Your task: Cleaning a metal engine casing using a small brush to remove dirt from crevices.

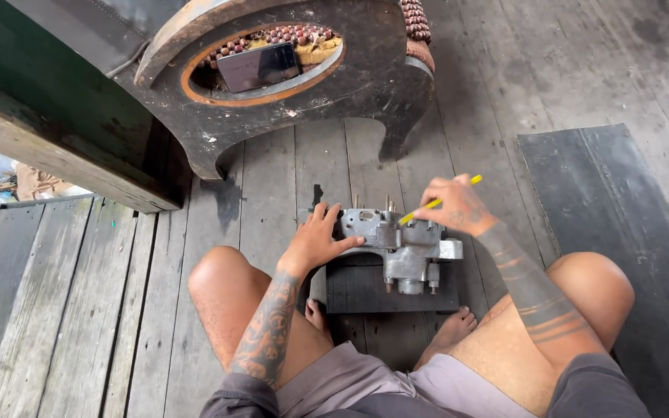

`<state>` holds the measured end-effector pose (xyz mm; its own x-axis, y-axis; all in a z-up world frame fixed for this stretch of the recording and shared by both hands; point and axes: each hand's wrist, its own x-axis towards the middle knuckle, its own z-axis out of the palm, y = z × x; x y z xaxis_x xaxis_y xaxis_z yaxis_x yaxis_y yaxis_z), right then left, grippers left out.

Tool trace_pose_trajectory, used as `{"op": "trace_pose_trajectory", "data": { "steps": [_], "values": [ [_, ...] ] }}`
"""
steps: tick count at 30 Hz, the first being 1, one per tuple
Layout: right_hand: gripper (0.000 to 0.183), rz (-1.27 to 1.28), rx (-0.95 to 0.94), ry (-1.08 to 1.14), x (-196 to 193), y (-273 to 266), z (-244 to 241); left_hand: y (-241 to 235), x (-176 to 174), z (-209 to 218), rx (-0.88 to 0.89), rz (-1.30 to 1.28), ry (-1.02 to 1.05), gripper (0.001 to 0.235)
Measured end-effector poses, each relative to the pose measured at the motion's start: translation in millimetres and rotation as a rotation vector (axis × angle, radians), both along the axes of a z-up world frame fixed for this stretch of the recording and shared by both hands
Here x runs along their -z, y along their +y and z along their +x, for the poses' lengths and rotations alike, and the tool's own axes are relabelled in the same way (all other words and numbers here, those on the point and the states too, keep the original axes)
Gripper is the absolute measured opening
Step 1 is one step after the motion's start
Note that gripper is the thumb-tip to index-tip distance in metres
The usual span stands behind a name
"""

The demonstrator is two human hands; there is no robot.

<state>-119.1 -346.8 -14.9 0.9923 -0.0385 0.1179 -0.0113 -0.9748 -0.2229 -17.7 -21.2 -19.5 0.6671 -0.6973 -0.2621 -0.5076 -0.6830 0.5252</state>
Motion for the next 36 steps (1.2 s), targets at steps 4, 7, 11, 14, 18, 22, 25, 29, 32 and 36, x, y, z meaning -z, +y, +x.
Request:
{"op": "trace_pose_trajectory", "data": {
  "steps": [4,7,11,14,18,22,25,29,32,36],
  "values": [
    [0.03,0.191,-0.03,0.09,10,-2,-3,0,3,0,-0.009,-0.02,-0.003,0.105],
    [0.031,0.092,0.025,0.045,14,-13,-2,1,7,1,-0.013,-0.021,-0.007,0.105],
    [0.03,0.188,-0.093,0.092,-6,17,-6,0,11,1,-0.022,-0.023,-0.009,0.106],
    [0.033,0.022,0.012,-0.009,23,-23,2,-1,16,3,-0.023,-0.015,-0.019,0.107],
    [0.034,0.057,0.013,0.023,-10,-5,-5,0,7,-1,-0.027,-0.028,-0.015,0.105],
    [0.026,0.172,-0.032,0.145,3,-4,-4,-1,6,0,-0.026,-0.024,0.01,0.108],
    [0.03,0.078,0.061,0.08,13,-22,-4,1,5,-1,-0.025,-0.017,0.008,0.109],
    [0.027,0.211,-0.094,0.134,-12,4,-9,-1,5,-1,-0.036,-0.029,0.006,0.107],
    [0.023,0.076,-0.021,0.123,8,-8,-4,-2,6,0,-0.035,-0.045,0.028,0.109],
    [0.026,0.027,0.064,0.043,2,-22,-6,-1,2,-2,-0.032,-0.044,0.006,0.107]
  ]
}}
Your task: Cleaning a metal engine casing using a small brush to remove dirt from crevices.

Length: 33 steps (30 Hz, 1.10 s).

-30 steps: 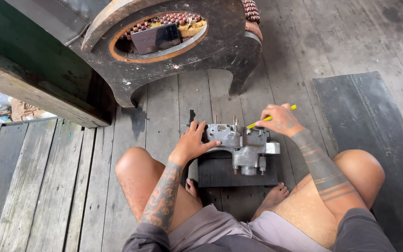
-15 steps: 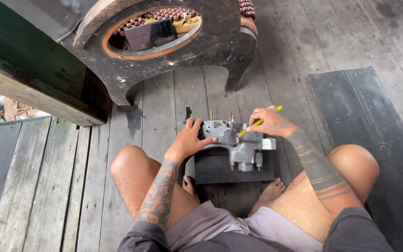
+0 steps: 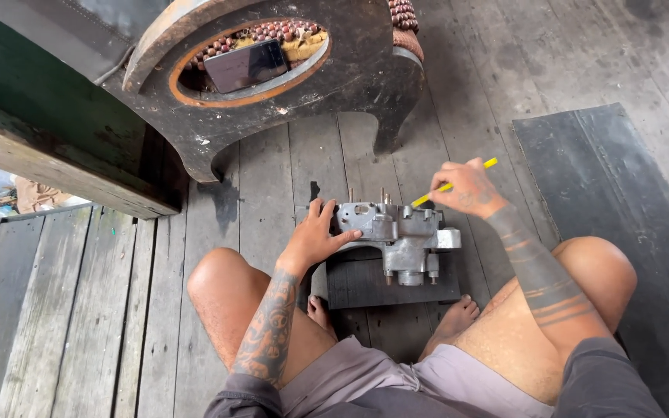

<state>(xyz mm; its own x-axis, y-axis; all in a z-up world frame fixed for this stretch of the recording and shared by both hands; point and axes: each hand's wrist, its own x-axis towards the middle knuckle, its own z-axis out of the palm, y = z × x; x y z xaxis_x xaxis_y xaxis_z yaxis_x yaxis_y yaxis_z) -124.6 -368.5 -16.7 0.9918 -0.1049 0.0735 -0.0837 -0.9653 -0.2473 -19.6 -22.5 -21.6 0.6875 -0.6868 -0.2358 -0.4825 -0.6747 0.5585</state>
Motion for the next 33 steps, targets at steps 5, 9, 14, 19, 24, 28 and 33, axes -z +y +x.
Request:
{"op": "trace_pose_trajectory", "data": {
  "steps": [5,9,14,19,24,28,33],
  "values": [
    [0.013,0.194,-0.169,0.105,-7,39,-5,-1,6,3,0.005,-0.007,0.026,0.107],
    [0.01,0.032,-0.021,0.044,9,-2,6,1,5,2,0.008,0.003,0.005,0.108],
    [0.007,0.21,-0.21,0.118,-16,45,-5,0,5,2,-0.005,-0.001,0.001,0.107],
    [0.014,0.023,-0.056,0.053,23,-13,5,1,5,0,-0.001,-0.003,-0.004,0.107],
    [0.018,0.14,-0.137,0.07,-14,21,-8,0,2,0,-0.008,-0.008,-0.007,0.106],
    [0.02,0.122,-0.094,0.16,0,13,-3,0,3,2,-0.003,0.013,0.001,0.107],
    [0.021,0.005,0.032,0.002,-7,0,-3,1,0,0,-0.009,0.02,-0.018,0.106]
  ]
}}
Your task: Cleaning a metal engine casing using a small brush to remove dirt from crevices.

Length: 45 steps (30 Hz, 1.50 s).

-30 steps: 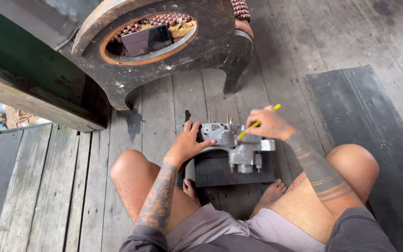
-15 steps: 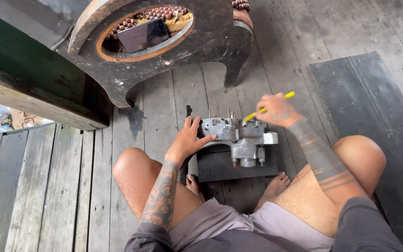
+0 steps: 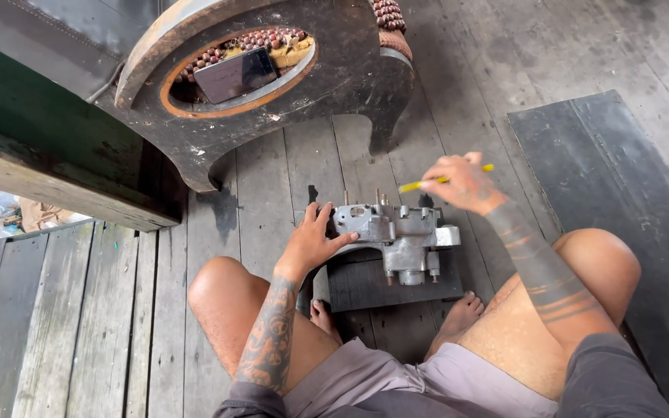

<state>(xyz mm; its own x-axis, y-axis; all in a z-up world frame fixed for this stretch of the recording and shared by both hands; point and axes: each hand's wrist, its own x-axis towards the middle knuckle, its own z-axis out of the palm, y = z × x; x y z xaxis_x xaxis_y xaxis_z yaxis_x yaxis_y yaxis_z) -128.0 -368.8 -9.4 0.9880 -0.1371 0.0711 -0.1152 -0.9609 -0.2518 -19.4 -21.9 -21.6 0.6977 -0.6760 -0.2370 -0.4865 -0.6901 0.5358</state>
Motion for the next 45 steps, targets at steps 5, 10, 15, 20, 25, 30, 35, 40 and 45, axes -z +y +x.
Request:
{"op": "trace_pose_trajectory", "data": {
  "steps": [5,10,15,20,25,30,35,40,45],
  "values": [
    [0.018,0.138,-0.255,0.161,14,25,-6,1,-1,-1,0.012,-0.026,0.013,0.105],
    [0.021,0.007,0.002,0.12,18,-15,-3,1,0,-2,0.011,0.003,-0.004,0.106],
    [0.022,0.342,-0.194,0.283,17,10,-2,0,1,0,-0.001,0.001,0.02,0.107],
    [0.029,-0.084,-0.007,0.051,29,-28,-3,-1,1,-2,-0.003,0.022,0.008,0.107],
    [0.024,0.186,-0.156,0.13,-3,19,-6,-1,1,-1,-0.008,0.007,0.022,0.107],
    [0.025,0.063,-0.051,0.122,22,-13,1,1,0,-1,0.001,-0.007,0.009,0.105],
    [0.025,0.151,-0.179,0.034,-18,35,-5,0,2,1,-0.003,0.005,0.022,0.105],
    [0.032,-0.088,-0.013,-0.038,28,-22,6,1,1,-2,-0.004,-0.006,0.021,0.105],
    [0.028,0.17,-0.168,0.026,-10,16,3,-1,4,-1,-0.003,-0.012,0.016,0.103]
  ]
}}
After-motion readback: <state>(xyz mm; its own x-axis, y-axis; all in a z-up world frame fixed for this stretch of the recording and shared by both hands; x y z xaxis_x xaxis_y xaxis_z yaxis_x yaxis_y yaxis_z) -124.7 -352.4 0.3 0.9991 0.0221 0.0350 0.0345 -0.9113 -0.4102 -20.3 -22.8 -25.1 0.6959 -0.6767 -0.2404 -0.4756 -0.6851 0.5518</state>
